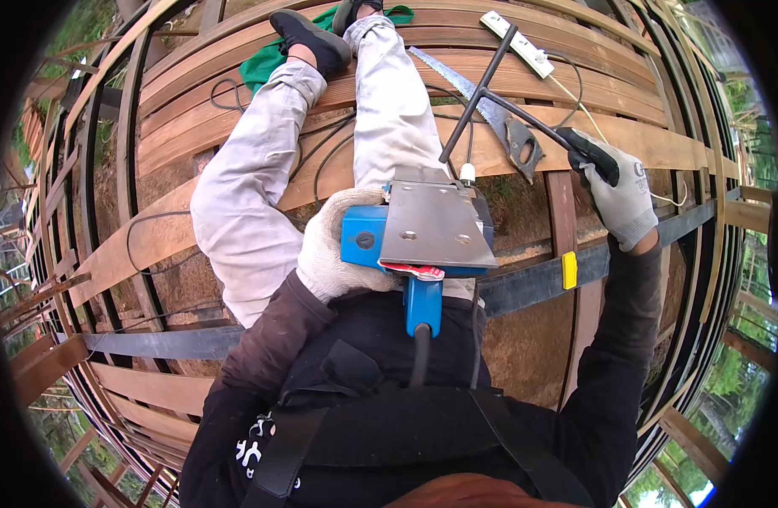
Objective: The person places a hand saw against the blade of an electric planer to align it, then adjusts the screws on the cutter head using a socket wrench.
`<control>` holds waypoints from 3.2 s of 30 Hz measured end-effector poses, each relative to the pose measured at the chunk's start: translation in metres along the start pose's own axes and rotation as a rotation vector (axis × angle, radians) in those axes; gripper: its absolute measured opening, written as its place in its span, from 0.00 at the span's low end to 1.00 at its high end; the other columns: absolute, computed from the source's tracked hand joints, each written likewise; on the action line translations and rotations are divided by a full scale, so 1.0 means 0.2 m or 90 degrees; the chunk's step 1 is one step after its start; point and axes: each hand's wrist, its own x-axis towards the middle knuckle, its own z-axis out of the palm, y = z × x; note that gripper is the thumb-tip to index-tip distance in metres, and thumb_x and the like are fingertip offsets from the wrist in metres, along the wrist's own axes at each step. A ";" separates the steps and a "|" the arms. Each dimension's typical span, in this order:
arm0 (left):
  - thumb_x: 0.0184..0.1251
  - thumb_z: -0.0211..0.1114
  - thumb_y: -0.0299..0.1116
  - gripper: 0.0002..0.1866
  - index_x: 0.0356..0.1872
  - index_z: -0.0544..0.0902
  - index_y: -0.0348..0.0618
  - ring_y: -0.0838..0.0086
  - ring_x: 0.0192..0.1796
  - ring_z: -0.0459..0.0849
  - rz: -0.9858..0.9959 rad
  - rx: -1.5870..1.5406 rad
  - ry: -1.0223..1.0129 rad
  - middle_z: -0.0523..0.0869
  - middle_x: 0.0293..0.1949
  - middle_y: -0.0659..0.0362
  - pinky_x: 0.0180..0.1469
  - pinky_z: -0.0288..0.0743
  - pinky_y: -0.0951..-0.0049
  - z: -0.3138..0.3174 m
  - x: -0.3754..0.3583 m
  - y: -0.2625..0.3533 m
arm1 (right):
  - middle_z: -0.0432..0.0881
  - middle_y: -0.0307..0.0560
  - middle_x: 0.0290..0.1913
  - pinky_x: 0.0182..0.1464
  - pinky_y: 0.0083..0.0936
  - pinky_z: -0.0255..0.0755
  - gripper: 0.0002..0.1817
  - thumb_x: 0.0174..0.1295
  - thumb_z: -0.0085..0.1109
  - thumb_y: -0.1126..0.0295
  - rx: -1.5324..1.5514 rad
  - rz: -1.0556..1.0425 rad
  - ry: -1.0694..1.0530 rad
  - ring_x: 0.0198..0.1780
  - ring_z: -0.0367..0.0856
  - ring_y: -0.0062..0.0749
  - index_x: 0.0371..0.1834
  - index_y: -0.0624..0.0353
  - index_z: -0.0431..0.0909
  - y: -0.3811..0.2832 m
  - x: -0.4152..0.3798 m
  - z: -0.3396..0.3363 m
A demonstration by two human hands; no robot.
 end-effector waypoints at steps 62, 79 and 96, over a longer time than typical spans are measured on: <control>0.38 0.87 0.40 0.51 0.66 0.69 0.39 0.60 0.64 0.77 0.021 0.089 -0.129 0.75 0.61 0.49 0.67 0.70 0.59 -0.12 0.02 0.01 | 0.64 0.53 0.74 0.74 0.45 0.59 0.47 0.58 0.68 0.48 -0.293 0.219 -0.159 0.74 0.64 0.49 0.80 0.42 0.56 0.79 0.85 1.26; 0.41 0.82 0.26 0.46 0.67 0.69 0.43 0.70 0.58 0.78 -0.002 -0.178 -0.085 0.78 0.57 0.54 0.60 0.76 0.65 -0.10 -0.07 0.04 | 0.82 0.47 0.44 0.45 0.24 0.79 0.33 0.62 0.65 0.69 0.537 0.153 0.206 0.43 0.83 0.27 0.71 0.62 0.67 0.77 0.50 0.89; 0.41 0.85 0.47 0.44 0.62 0.78 0.41 0.55 0.56 0.79 0.231 0.359 0.294 0.78 0.54 0.46 0.62 0.74 0.61 -0.28 -0.73 0.45 | 0.79 0.49 0.53 0.39 0.27 0.80 0.48 0.55 0.66 0.37 0.845 -0.118 -0.490 0.43 0.84 0.32 0.69 0.64 0.67 -0.82 0.15 0.78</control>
